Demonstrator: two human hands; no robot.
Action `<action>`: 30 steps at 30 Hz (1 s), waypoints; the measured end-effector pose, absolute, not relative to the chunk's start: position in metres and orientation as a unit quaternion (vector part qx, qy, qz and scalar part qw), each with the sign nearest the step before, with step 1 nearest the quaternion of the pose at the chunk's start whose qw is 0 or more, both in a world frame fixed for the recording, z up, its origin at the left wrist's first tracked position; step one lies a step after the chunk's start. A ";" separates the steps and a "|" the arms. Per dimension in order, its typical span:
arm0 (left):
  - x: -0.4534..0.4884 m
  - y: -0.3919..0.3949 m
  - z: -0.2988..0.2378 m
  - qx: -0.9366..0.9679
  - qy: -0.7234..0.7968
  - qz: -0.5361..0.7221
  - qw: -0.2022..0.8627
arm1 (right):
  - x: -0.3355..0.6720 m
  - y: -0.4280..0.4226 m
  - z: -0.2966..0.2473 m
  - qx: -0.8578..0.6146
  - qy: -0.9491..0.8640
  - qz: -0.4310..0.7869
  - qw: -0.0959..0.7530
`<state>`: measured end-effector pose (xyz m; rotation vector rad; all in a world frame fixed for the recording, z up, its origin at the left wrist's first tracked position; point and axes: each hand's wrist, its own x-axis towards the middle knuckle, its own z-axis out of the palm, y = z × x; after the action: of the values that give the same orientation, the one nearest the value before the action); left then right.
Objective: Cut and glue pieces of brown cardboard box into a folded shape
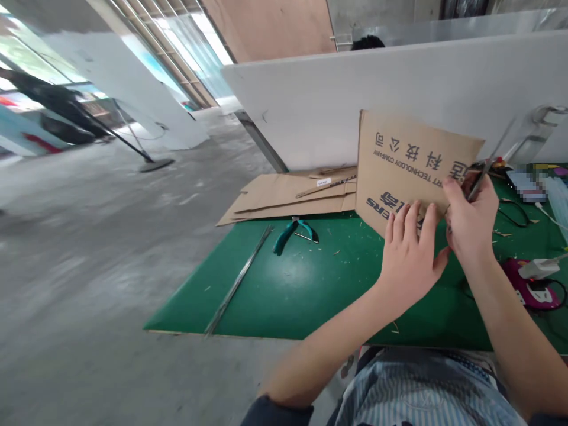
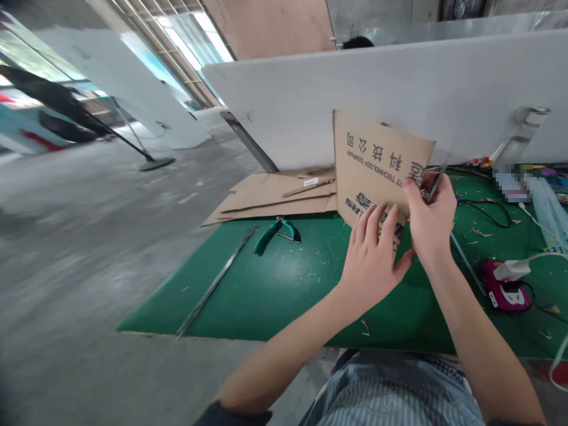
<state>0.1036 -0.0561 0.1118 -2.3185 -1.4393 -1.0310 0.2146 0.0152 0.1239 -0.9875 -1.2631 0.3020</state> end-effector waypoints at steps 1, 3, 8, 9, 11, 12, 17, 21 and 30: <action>0.106 -0.055 0.102 -0.779 -0.502 -0.365 0.090 | 0.209 0.009 0.125 -0.435 -0.571 0.155 0.678; 0.108 -0.049 0.086 -0.742 -0.518 -0.423 0.044 | 0.197 -0.005 0.128 -0.424 -0.580 0.217 0.661; 0.088 -0.042 0.059 -0.642 -0.457 -0.611 -0.072 | 0.177 -0.026 0.130 -0.368 -0.621 0.348 0.598; 0.079 -0.043 0.056 -0.623 -0.455 -0.631 -0.074 | 0.176 -0.026 0.129 -0.359 -0.633 0.355 0.587; 0.060 -0.043 0.053 -0.584 -0.473 -0.658 -0.055 | 0.180 -0.025 0.127 -0.360 -0.645 0.344 0.580; 0.049 -0.042 0.053 -0.565 -0.484 -0.667 -0.040 | 0.183 -0.022 0.126 -0.373 -0.644 0.324 0.584; 0.008 -0.033 0.052 -0.553 -0.446 -0.701 -0.065 | 0.204 -0.006 0.124 -0.454 -0.623 0.201 0.604; 0.003 -0.022 0.042 -0.585 -0.405 -0.699 -0.070 | 0.206 -0.001 0.124 -0.450 -0.659 0.165 0.580; 0.007 -0.001 0.021 -0.525 -0.496 -0.678 -0.135 | 0.205 0.000 0.121 -0.420 -0.701 0.158 0.555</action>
<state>0.0066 -0.0007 0.0211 -1.8097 -1.7081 -2.3357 0.2047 -0.0004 0.1206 -0.9915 -1.6555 0.3735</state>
